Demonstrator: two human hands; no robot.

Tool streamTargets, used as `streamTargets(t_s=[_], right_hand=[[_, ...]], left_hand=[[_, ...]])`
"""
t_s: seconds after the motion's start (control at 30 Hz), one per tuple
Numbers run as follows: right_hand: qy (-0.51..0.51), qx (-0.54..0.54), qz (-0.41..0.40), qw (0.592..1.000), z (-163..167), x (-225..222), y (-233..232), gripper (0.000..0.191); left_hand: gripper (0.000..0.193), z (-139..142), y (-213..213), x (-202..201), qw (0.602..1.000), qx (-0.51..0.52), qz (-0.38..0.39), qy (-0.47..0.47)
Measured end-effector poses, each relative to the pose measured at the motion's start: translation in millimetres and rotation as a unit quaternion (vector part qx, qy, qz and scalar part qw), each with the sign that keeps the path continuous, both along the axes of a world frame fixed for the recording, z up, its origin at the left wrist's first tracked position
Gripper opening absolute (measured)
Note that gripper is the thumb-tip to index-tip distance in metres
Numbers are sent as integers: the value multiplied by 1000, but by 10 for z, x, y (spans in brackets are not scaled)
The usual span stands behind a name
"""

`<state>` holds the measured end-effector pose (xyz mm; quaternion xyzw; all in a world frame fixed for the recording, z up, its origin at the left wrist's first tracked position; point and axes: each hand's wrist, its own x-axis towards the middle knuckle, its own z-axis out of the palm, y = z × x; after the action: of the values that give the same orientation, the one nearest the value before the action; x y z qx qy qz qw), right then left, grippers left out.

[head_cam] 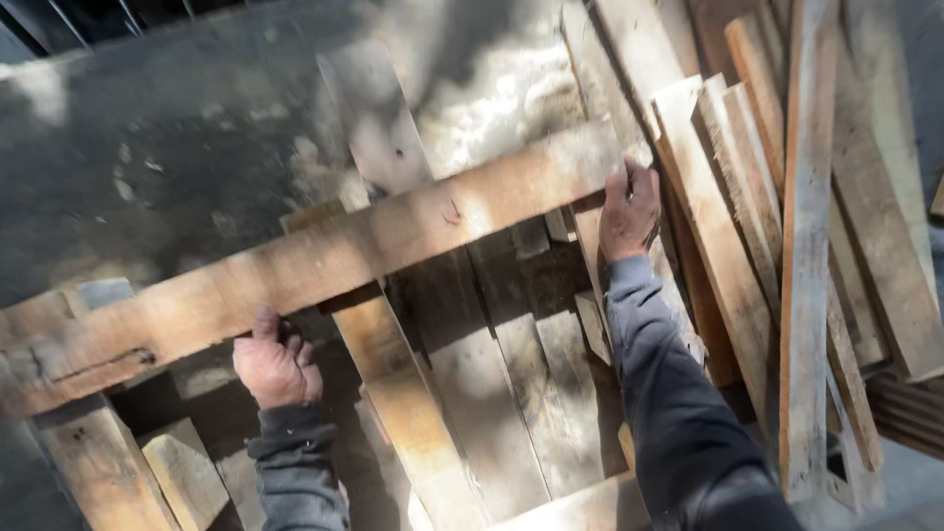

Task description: The person disassembles a wooden pallet on a work table, prying boards loose with a claw hammer and pulling out nails by hand. They stack the removed boards on a pile of scrap lumber and retrieve nails from a tray.

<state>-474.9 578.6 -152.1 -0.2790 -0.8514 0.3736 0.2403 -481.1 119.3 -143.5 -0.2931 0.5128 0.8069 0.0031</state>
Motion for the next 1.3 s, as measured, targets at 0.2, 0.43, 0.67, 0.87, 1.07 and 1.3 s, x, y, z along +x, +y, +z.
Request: streamTargets(t_s=[0.2,0.43,0.67,0.87,1.07,1.3], right_hand=[[-2,13,7,1000,-91,99,114,29],[-33,30,-11,999,-146,151,99,25],[-5,37,-18,999,-259,205,186,23],[12,9,-35,999,-197,177,157,24],[-22,22,-34,999,-59,122,103,24],[-11,12,-16,1000,-4,93,102,23]], left_hand=[[32,-177,50,-183,1000,0,19,-1],[40,-252,-22,-175,997,-59,-12,-38],[40,-212,-1,-141,994,-96,-45,-22],[30,-202,3,-98,998,-19,22,-62],[34,-243,7,-158,999,46,3,-25],[29,-121,136,-205,998,50,24,-24]])
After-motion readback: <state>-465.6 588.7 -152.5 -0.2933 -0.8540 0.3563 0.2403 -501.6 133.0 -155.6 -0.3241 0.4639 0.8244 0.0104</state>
